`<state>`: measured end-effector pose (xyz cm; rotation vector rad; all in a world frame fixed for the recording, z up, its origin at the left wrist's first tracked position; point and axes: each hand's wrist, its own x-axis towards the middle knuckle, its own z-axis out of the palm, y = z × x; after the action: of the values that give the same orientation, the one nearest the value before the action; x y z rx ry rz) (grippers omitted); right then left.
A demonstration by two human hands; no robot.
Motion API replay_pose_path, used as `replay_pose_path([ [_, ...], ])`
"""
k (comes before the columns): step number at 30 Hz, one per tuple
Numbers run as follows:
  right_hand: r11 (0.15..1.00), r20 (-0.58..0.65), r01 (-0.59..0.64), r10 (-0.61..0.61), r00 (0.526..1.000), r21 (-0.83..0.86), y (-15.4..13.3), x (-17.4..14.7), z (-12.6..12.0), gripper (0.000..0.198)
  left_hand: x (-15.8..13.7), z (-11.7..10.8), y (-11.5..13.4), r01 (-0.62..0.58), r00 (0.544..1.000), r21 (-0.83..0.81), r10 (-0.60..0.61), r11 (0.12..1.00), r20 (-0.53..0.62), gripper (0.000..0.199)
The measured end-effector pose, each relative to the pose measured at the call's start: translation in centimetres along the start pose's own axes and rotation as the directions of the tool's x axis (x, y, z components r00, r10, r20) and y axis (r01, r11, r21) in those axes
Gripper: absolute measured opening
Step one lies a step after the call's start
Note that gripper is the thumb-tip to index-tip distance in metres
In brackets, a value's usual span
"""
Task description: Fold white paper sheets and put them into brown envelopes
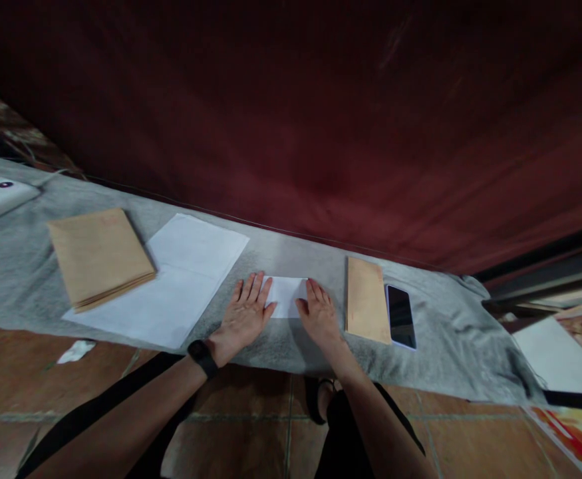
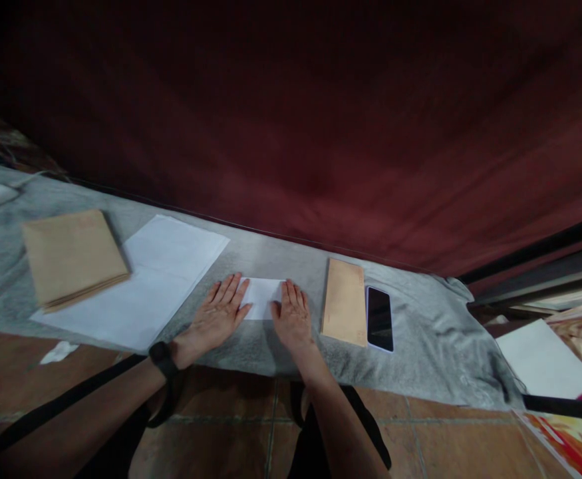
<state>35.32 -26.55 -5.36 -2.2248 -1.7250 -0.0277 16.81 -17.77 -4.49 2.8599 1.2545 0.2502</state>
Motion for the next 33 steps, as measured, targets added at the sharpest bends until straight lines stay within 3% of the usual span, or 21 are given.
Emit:
replay_pose_path([
  [5, 0.988, -0.026, -0.111, 0.114, 0.993, 0.105, 0.4, 1.0, -0.9, 0.047, -0.1, 0.1, -0.1, -0.007, 1.000, -0.006, 0.007, 1.000, -0.030, 0.060],
  [11, 0.948, 0.080, -0.273, 0.263, 0.962, 0.166, 0.5, 1.4, -1.1, 0.044, 0.0, 0.5, -0.4, -0.030, 0.998, -0.027, 0.029, 0.999, -0.054, 0.061],
  [24, 0.945, 0.149, -0.255, 0.228, 0.962, 0.206, 0.6, 1.3, -1.5, 0.046, 0.2, 0.2, 0.1, -0.041, 0.999, -0.035, 0.040, 0.999, -0.033, 0.057],
  [30, 0.954, 0.175, -0.259, 0.231, 0.957, 0.154, 0.2, 1.4, -2.1, 0.047, 0.2, 0.0, 1.7, -0.162, 0.987, -0.078, 0.160, 0.984, -0.030, 0.058],
  [33, 0.956, 0.190, -0.271, 0.248, 0.950, 0.109, -0.1, 1.4, -2.5, 0.046, 0.2, 0.0, 2.2, -0.167, 0.986, -0.089, 0.166, 0.982, -0.015, 0.057],
])
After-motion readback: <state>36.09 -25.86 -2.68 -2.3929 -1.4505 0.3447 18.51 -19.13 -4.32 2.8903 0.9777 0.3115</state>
